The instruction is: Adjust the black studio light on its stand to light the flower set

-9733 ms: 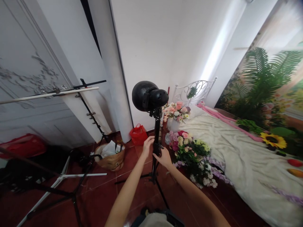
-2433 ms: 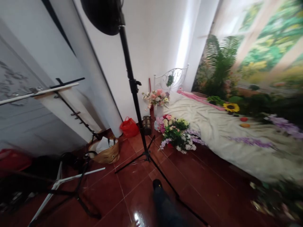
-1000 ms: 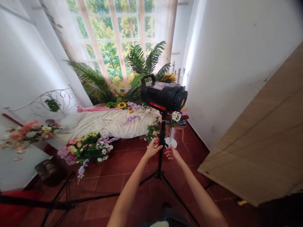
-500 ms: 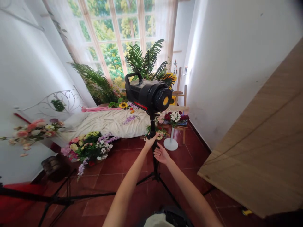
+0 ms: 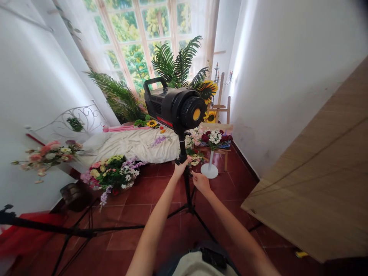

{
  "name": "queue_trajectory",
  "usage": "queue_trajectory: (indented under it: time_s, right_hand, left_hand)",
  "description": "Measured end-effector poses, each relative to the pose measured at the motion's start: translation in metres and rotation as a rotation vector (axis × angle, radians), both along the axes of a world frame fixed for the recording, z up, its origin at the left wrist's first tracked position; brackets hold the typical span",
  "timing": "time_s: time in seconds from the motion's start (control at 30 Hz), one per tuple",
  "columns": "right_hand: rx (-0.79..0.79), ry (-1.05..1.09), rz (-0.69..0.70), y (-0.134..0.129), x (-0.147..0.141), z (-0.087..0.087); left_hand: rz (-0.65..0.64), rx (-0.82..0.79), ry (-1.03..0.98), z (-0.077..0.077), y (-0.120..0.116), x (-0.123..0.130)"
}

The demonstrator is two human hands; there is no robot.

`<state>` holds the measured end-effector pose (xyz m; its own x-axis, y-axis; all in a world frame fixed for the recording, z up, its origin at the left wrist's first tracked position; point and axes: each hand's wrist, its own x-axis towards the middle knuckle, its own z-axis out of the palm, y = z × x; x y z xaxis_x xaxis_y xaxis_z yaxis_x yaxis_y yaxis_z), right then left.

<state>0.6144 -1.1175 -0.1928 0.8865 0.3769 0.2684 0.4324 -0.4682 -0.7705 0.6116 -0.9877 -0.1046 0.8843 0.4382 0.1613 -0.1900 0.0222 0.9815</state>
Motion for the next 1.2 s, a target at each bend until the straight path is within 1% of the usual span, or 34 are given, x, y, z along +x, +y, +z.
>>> queue_trajectory:
  time_s: [0.03,0.07,0.1,0.2,0.27,0.4,0.47,0.53,0.6,0.67,0.73,0.8,0.87,0.93,1.0,1.03,1.1,1.13,1.2]
  right_hand:
    - [-0.046,-0.029,0.005,-0.004,0.000,0.000]
    - [-0.058,-0.038,0.013,-0.007,-0.002,0.001]
    - [-0.037,-0.032,0.021,-0.009,-0.004,0.002]
    - [0.126,0.011,0.023,-0.008,-0.016,0.006]
    - [0.205,0.033,0.017,-0.005,-0.025,0.009]
    - [0.234,0.059,0.083,0.000,-0.039,0.009]
    - [0.244,0.063,0.118,0.000,-0.042,0.008]
    - [0.246,0.054,0.124,-0.004,-0.043,0.005]
    - [0.194,0.024,0.167,-0.008,-0.043,0.000]
    - [0.068,-0.022,0.273,-0.011,-0.045,-0.009]
    - [-0.089,-0.029,0.390,-0.012,-0.049,-0.022]
    - [-0.193,0.028,0.448,-0.011,-0.053,-0.038]
    - [-0.197,0.113,0.438,-0.010,-0.053,-0.051]
    - [-0.114,0.193,0.384,-0.010,-0.044,-0.056]
    - [0.019,0.248,0.292,-0.010,-0.029,-0.050]
    - [0.090,0.261,0.251,-0.009,-0.019,-0.043]
    - [0.228,0.260,0.205,-0.007,0.000,-0.024]
    - [0.289,0.256,0.210,-0.005,0.008,-0.013]
    - [0.383,0.252,0.268,0.002,0.022,0.009]
  left_hand:
    - [0.003,0.000,-0.006,0.000,0.000,0.000]
    - [0.003,-0.004,-0.009,0.000,-0.001,0.001]
    - [0.001,-0.012,-0.012,0.000,-0.001,0.001]
    - [-0.011,-0.046,-0.023,-0.002,-0.001,0.001]
    - [-0.022,-0.066,-0.028,-0.003,0.000,-0.001]
    - [-0.039,-0.090,-0.009,-0.003,0.002,-0.004]
    - [-0.039,-0.100,-0.003,-0.004,0.002,-0.005]
    - [-0.036,-0.107,-0.003,-0.005,0.003,-0.005]
    - [-0.040,-0.108,-0.004,-0.007,0.003,-0.005]
    - [-0.043,-0.107,-0.007,-0.007,0.003,-0.005]
    - [-0.038,-0.116,-0.001,-0.008,0.003,-0.004]
    - [-0.036,-0.126,0.010,-0.008,0.002,-0.003]
    - [-0.034,-0.128,0.015,-0.009,0.003,-0.003]
    - [-0.027,-0.124,0.008,-0.010,0.003,-0.003]
    - [-0.023,-0.123,-0.007,-0.010,0.003,-0.004]
    - [-0.022,-0.125,-0.017,-0.010,0.004,-0.004]
    - [-0.035,-0.150,-0.041,-0.010,0.005,-0.005]
    - [-0.051,-0.176,-0.054,-0.011,0.005,-0.005]
    - [-0.094,-0.244,-0.077,-0.013,0.008,-0.006]
